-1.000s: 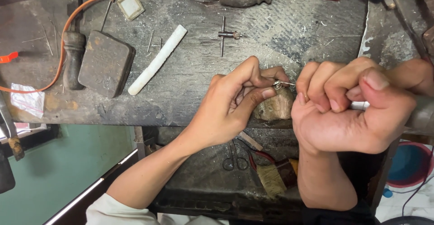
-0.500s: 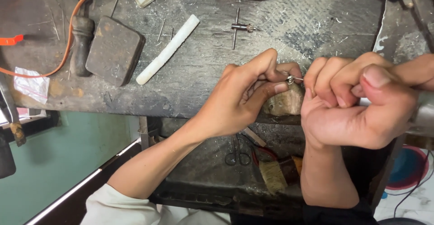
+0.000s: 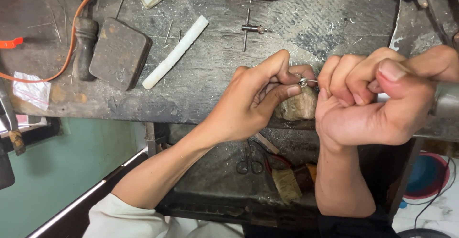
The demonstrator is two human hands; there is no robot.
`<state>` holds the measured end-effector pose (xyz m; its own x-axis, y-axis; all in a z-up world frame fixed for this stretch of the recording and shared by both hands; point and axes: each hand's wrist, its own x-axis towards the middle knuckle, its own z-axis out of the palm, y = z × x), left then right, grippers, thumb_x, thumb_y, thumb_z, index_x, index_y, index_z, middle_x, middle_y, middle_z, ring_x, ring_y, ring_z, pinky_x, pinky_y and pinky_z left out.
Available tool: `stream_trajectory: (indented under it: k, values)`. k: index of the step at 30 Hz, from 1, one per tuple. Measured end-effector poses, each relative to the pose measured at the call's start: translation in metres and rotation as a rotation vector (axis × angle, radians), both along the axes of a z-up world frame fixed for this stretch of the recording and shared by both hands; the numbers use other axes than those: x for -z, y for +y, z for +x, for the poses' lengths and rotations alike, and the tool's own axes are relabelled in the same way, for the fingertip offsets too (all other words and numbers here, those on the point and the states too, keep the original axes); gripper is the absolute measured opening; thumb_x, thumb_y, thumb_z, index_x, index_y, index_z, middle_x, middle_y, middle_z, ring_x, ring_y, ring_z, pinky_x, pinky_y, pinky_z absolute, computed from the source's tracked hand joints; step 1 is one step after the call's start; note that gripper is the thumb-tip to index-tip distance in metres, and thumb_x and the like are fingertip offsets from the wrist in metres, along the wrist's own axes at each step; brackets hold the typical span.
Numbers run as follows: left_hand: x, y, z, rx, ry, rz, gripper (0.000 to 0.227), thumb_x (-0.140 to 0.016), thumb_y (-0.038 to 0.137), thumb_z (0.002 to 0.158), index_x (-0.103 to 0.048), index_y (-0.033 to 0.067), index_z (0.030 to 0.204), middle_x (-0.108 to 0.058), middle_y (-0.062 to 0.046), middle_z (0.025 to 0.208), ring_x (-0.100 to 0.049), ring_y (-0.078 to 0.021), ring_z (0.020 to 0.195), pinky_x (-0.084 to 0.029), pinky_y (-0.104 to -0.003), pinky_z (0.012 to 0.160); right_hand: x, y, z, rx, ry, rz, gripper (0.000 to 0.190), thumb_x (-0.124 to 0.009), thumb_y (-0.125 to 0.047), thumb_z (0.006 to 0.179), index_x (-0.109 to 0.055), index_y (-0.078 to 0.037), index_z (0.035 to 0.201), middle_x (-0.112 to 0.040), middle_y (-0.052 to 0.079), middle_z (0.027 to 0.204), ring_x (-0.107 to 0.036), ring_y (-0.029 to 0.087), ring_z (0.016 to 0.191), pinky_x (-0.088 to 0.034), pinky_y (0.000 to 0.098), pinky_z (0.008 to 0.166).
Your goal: Detailing and polishing a ring using a rotary tool and polishing stick at a jewelry workbench.
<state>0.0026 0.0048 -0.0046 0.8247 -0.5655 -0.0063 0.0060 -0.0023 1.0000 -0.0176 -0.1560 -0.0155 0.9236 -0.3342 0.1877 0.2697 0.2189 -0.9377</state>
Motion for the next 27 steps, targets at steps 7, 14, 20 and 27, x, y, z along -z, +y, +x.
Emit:
stream_trajectory:
  k: [7, 14, 20, 27]
  values:
    - [-0.001, -0.001, 0.000, -0.005, -0.001, 0.006, 0.026, -0.055, 0.002, 0.104, -0.034, 0.0114, 0.093, -0.070, -0.019, 0.128, -0.065, -0.0268, 0.130, -0.053, -0.029, 0.089, 0.000, -0.001, 0.000, 0.001, -0.003, -0.011, 0.034, -0.030, -0.021, 0.097, -0.019, -0.014, 0.066, -0.016, 0.003, 0.061, -0.017, 0.017, 0.042, -0.024, 0.0356, 0.048]
    - [-0.002, -0.002, -0.003, -0.009, 0.042, -0.005, 0.028, -0.053, -0.002, 0.105, -0.032, 0.0128, 0.093, -0.070, -0.021, 0.128, -0.064, -0.0301, 0.133, -0.049, -0.023, 0.077, -0.009, 0.004, 0.004, 0.002, 0.007, 0.041, 0.024, -0.030, -0.021, 0.094, -0.018, -0.016, 0.074, -0.014, 0.002, 0.058, -0.013, 0.016, 0.040, -0.020, 0.0342, 0.045]
    - [-0.003, -0.004, -0.003, -0.046, -0.001, 0.061, 0.033, -0.056, -0.003, 0.103, -0.032, 0.0151, 0.090, -0.073, -0.015, 0.122, -0.034, -0.0057, 0.054, -0.034, -0.019, 0.050, 0.006, -0.009, -0.002, 0.011, -0.070, 0.018, 0.023, -0.029, -0.024, 0.100, -0.028, -0.017, 0.078, -0.019, 0.002, 0.063, -0.016, 0.016, 0.044, -0.025, 0.0346, 0.045]
    - [-0.005, -0.004, -0.003, -0.047, 0.039, 0.060, 0.031, -0.055, -0.001, 0.104, -0.033, 0.0156, 0.091, -0.070, -0.018, 0.132, -0.038, -0.0042, 0.056, -0.034, -0.022, 0.051, 0.009, -0.011, -0.004, 0.075, -0.039, 0.032, 0.027, -0.029, -0.024, 0.098, -0.024, -0.016, 0.073, -0.021, 0.000, 0.065, -0.018, 0.016, 0.043, -0.025, 0.0356, 0.044]
